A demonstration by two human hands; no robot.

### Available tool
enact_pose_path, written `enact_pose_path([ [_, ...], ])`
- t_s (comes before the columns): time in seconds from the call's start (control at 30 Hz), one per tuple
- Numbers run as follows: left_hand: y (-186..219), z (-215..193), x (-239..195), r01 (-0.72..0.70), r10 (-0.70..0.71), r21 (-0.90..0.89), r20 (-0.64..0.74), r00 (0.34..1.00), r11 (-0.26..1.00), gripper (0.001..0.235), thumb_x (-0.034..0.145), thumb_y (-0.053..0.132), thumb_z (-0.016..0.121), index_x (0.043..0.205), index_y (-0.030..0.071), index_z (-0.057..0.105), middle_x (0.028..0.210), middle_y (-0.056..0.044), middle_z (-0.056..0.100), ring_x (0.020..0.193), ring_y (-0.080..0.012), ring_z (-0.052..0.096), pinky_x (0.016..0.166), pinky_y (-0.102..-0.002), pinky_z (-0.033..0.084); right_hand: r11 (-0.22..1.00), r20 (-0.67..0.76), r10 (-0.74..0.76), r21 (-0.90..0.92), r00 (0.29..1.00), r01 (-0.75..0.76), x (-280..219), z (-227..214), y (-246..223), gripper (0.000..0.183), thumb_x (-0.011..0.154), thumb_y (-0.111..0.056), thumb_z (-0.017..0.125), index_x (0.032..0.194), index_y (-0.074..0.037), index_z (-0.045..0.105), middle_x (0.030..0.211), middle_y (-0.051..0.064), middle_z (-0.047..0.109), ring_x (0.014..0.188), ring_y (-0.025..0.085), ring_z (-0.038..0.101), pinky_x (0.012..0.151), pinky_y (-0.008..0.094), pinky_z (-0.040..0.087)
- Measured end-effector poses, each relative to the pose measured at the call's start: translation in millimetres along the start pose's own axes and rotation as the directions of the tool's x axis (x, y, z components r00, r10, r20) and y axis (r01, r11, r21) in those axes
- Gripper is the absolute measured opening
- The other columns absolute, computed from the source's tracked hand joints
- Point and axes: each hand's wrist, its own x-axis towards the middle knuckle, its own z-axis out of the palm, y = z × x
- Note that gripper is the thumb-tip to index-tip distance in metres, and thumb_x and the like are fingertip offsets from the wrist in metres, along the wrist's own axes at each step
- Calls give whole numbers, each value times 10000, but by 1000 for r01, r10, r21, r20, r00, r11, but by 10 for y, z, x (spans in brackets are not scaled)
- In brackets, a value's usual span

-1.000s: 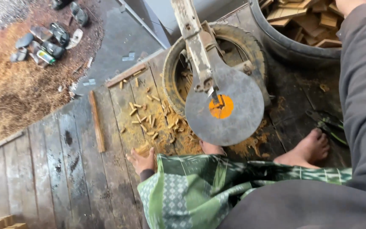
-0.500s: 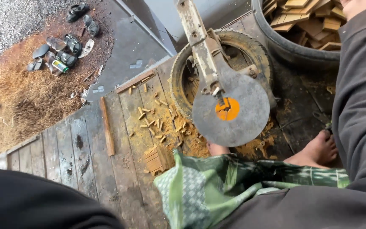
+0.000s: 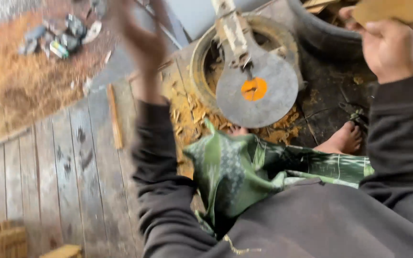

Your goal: Cutting small wooden blocks into smaller pieces using a circular saw blade

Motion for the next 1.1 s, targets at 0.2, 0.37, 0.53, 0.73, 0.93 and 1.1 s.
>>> enact_pose_path([
  [0.2,1315,70,-2413,370,-188,-316,482,856,874,146,930,49,685,1073,73,700,1085,-112,724,988,-254,689,919,-383,573,811,210,-2,-571,978,125,-443,70,593,551,984,129,593,1341,-100,240,1178,258,466,1063,319,525,923,408,466],
  [0.37,1537,260,-2897,303,-142,-131,668,731,944,321,882,437,721,1126,228,733,1254,20,653,1218,-278,538,1015,-479,438,127,141,215,-985,966,115,-827,407,925,669,833,-221,723,1387,-111,364,1161,257,562,985,437,543,731,573,445],
  [0.53,1637,350,-2962,196,-71,-132,629,774,972,491,855,611,667,1200,266,720,1356,32,638,1371,-228,519,1218,-558,145,-285,170,265,-927,949,246,-1110,535,1102,950,771,-875,585,1374,-141,598,1240,136,525,989,349,559,743,516,452],
  [0.73,1767,255,-2938,229,-65,-120,743,666,966,718,844,768,614,1364,275,654,1580,-2,467,1554,-359,254,1219,-764,-11,-416,331,129,-837,935,354,-1401,711,1096,930,868,-839,490,1500,-167,609,1292,83,573,1103,293,511,829,472,345],
  [0.93,1846,231,-2917,196,-26,-175,680,733,965,455,975,510,615,1341,245,669,1504,17,561,1514,-355,345,1280,-600,129,-130,466,-69,-881,882,456,-1347,746,1251,843,835,-668,718,1424,-70,639,1258,105,658,1081,296,629,844,432,434],
  [1.1,1798,188,-2858,159,8,-164,722,692,974,625,974,666,466,1475,302,550,1564,29,524,1544,-303,311,1294,-536,112,-126,551,-111,-833,827,538,-1293,845,1342,694,844,-645,732,1283,-109,769,1314,48,704,1030,240,596,845,376,414],
])
